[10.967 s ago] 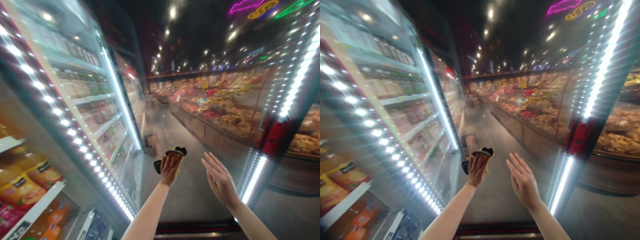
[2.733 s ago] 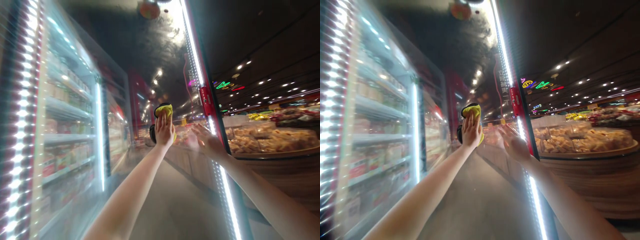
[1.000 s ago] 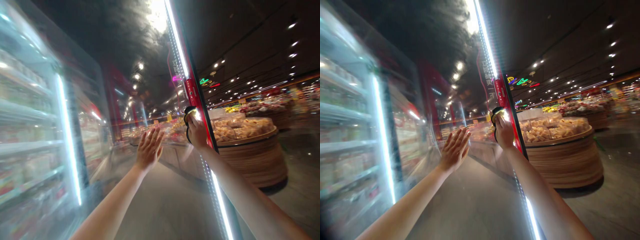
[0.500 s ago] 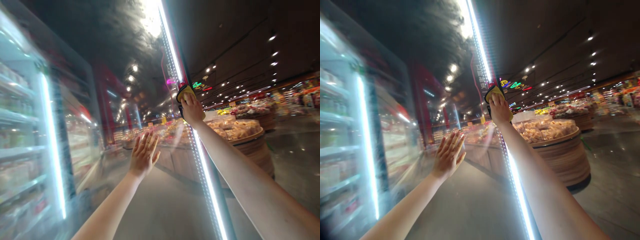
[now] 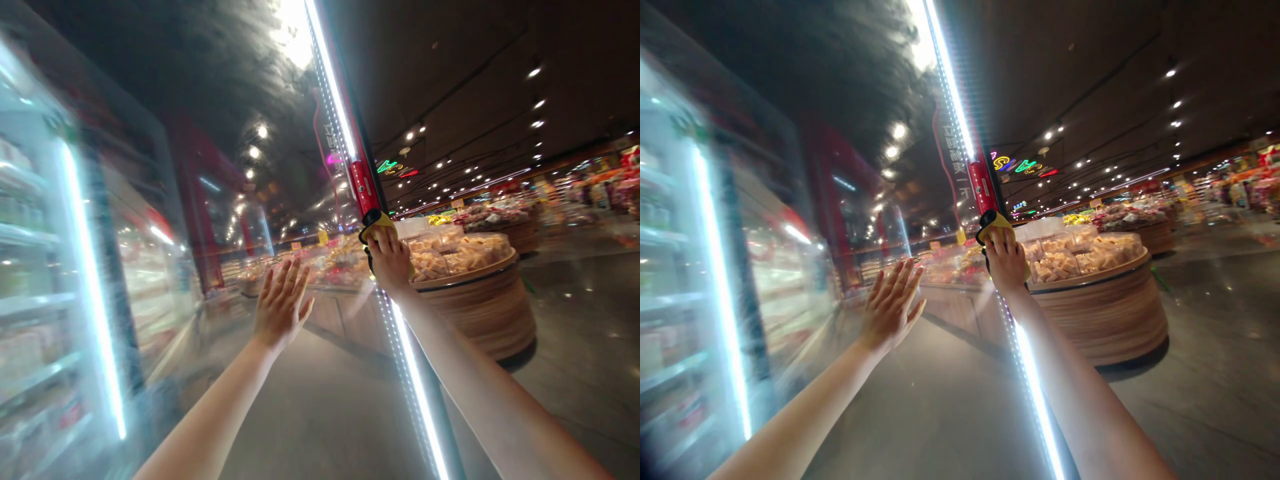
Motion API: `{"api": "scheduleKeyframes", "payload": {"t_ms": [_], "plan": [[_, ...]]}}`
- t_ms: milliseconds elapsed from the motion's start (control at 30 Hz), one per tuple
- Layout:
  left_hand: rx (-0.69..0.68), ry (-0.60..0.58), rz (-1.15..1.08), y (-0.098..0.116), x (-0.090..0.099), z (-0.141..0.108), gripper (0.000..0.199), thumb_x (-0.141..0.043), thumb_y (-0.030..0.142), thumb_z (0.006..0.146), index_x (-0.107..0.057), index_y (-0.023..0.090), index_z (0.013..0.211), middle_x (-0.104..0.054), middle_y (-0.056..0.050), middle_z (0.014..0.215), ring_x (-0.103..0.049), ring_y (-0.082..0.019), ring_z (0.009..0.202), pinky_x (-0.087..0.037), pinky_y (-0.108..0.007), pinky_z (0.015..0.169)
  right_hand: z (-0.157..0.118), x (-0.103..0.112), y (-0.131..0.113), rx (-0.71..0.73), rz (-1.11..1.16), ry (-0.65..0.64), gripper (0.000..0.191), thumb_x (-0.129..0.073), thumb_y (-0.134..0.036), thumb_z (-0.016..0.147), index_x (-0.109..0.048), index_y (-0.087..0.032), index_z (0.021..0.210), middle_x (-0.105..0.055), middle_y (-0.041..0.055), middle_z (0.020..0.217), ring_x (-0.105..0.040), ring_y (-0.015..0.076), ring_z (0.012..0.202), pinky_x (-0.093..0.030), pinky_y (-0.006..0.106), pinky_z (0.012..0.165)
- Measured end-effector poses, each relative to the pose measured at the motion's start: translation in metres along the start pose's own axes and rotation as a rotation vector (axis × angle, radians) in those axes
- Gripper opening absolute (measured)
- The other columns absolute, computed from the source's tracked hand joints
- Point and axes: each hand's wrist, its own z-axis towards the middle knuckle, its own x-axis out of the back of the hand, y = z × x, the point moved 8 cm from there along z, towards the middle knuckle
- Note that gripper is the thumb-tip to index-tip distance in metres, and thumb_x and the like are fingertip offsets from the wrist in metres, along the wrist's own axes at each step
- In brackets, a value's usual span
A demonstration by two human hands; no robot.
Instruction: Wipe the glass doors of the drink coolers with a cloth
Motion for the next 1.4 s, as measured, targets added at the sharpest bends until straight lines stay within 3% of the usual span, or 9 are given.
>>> {"api": "scheduleKeyframes", "payload": {"t_ms": [233, 500, 567, 767, 867, 1000, 1100, 1267, 1400], "plan": [[0.023, -0.006, -0.029, 0.000, -0.005, 0.000, 0.071, -0.051, 0.042, 0.100, -0.021, 0.023, 0.162, -0.030, -0.008, 0.165, -0.025, -0.025, 0.154, -0.015, -0.046, 0.129, -0.099, -0.004, 0.003, 0.115, -0.025, -0.013, 0.041, -0.054, -0.018, 0.095, -0.065, -0.024, 0.134, -0.055, 0.0090, 0.150, -0.041, 0.0343, 0.142, -0.039, 0.048, 0.108], [0.019, 0.014, -0.040, 0.002, -0.003, -0.001, 0.080, -0.055, 0.043, 0.098, -0.012, 0.024, 0.163, -0.029, -0.008, 0.165, -0.025, -0.026, 0.154, -0.014, -0.048, 0.129, 0.023, -0.008, 0.001, 0.080, 0.054, 0.027, 0.041, -0.046, -0.018, 0.099, -0.063, -0.016, 0.136, -0.050, 0.0122, 0.154, -0.037, 0.0346, 0.146, -0.035, 0.053, 0.117], [0.018, 0.013, -0.044, 0.002, -0.003, -0.001, 0.080, -0.054, 0.042, 0.098, -0.011, 0.025, 0.163, -0.028, -0.008, 0.165, -0.025, -0.025, 0.154, -0.014, -0.048, 0.129, 0.013, -0.010, -0.001, 0.101, 0.084, 0.026, 0.041, -0.047, -0.018, 0.099, -0.062, -0.015, 0.137, -0.052, 0.0125, 0.152, -0.039, 0.0341, 0.145, -0.039, 0.052, 0.117], [0.042, -0.013, -0.071, 0.001, -0.005, 0.000, 0.081, -0.055, 0.040, 0.098, -0.009, 0.026, 0.163, -0.028, -0.008, 0.165, -0.026, -0.026, 0.154, -0.015, -0.049, 0.129, -0.085, -0.011, 0.001, 0.259, 0.168, -0.064, 0.042, -0.048, -0.016, 0.097, -0.068, -0.033, 0.130, -0.068, 0.0022, 0.135, -0.064, 0.0264, 0.118, -0.057, 0.044, 0.100], [0.046, -0.022, -0.074, 0.002, -0.006, 0.000, 0.081, -0.055, 0.041, 0.097, -0.009, 0.025, 0.163, -0.028, -0.008, 0.166, -0.025, -0.026, 0.154, -0.015, -0.049, 0.129, -0.054, -0.013, -0.007, 0.276, 0.240, -0.084, 0.041, -0.046, -0.014, 0.097, -0.070, -0.028, 0.127, -0.067, 0.0054, 0.137, -0.066, 0.0257, 0.115, -0.057, 0.042, 0.101], [0.060, -0.024, -0.063, 0.001, -0.006, -0.001, 0.078, -0.053, 0.045, 0.098, -0.014, 0.024, 0.163, -0.028, -0.008, 0.165, -0.023, -0.026, 0.155, -0.013, -0.049, 0.129, 0.011, -0.011, -0.030, 0.085, 0.315, 0.019, 0.047, -0.040, -0.012, 0.097, -0.060, -0.014, 0.139, -0.050, 0.0145, 0.154, -0.049, 0.0292, 0.139, -0.047, 0.048, 0.113], [0.054, -0.023, -0.058, 0.001, -0.008, -0.002, 0.076, -0.053, 0.045, 0.098, -0.019, 0.024, 0.162, -0.028, -0.008, 0.166, -0.020, -0.025, 0.156, -0.012, -0.049, 0.130, -0.017, -0.006, -0.055, 0.094, 0.405, 0.024, 0.051, -0.048, -0.021, 0.096, -0.054, -0.014, 0.146, -0.041, 0.0157, 0.160, -0.034, 0.0331, 0.149, -0.042, 0.052, 0.117], [0.039, -0.032, -0.051, 0.000, -0.010, -0.004, 0.074, -0.053, 0.045, 0.098, -0.024, 0.020, 0.161, -0.029, -0.010, 0.166, -0.019, -0.025, 0.156, -0.009, -0.048, 0.130, -0.109, -0.004, -0.057, 0.318, 0.446, -0.043, 0.052, -0.052, -0.021, 0.092, -0.057, -0.025, 0.144, -0.049, 0.0104, 0.155, -0.042, 0.0330, 0.145, -0.047, 0.052, 0.114], [0.045, -0.060, -0.047, 0.001, -0.013, -0.004, 0.076, -0.053, 0.045, 0.098, -0.020, 0.021, 0.162, -0.027, -0.009, 0.166, -0.018, -0.026, 0.157, -0.010, -0.050, 0.130, -0.062, -0.012, -0.036, 0.036, 0.440, -0.006, 0.056, -0.046, -0.018, 0.094, -0.048, -0.017, 0.150, -0.041, 0.0157, 0.160, -0.037, 0.0315, 0.149, -0.050, 0.048, 0.111]]}}
